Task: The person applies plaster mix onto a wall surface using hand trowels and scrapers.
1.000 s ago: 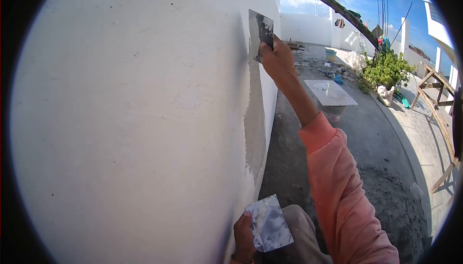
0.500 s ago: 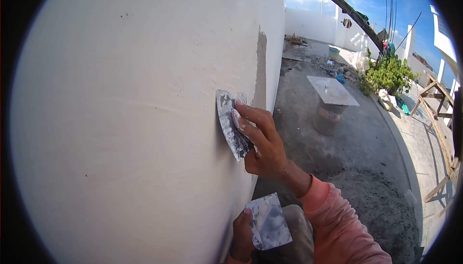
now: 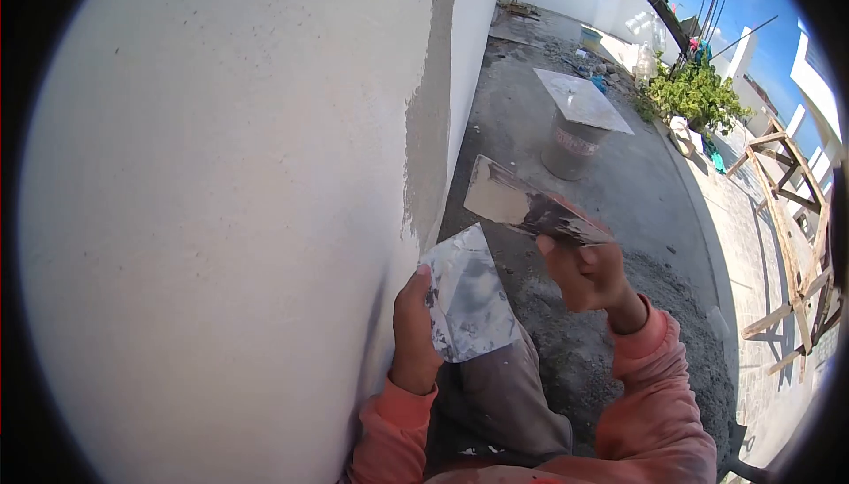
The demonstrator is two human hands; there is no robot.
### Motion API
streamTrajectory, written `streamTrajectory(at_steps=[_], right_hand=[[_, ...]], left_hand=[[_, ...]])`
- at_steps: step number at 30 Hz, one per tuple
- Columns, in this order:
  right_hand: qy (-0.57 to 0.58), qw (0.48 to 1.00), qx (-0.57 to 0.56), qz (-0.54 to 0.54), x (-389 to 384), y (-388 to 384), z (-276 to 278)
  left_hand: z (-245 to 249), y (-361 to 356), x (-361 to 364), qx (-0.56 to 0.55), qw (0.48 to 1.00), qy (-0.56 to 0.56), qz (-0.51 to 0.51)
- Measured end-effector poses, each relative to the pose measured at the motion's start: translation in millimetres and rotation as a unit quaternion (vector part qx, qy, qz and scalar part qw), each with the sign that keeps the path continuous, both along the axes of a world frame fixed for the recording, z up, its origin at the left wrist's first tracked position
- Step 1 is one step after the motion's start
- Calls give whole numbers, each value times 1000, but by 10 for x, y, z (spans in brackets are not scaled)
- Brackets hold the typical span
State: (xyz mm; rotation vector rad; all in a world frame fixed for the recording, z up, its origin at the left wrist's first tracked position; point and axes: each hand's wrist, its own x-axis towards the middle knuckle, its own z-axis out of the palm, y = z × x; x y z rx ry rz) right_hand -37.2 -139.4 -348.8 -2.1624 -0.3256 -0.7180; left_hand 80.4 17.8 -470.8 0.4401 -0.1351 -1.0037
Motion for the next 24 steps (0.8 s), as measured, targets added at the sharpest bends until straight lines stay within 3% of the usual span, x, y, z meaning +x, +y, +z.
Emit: streamTrajectory(at_steps=[2,4,5,7,8,11,15,24], right_hand=[[-104,984,-116,86,41,12,22],[-100,969,-197,115,-10,50,34],[-88,963,-225,120,-33,56,27],[-66,948,-283,131,-52,42,21],[-57,938,-312,138,-60,50,9],[-12,920,-372,125,-99,79,-34],[17,908,-401,120,-173,-1,-99],[67,900,-425,63,-427,-349,-263]], left_hand=[[11,-106,41,-63,996,48,-34],[42,-170,22,-143,985,74,-61],[5,-153,-20,-265,960,23,-82],[107,-187,21,-269,946,110,-147],[152,-178,51,-228,947,145,-176],[234,-168,70,-134,973,82,-169],[129,-258,112,-31,997,6,-70],[97,-328,-35,15,998,-59,12]])
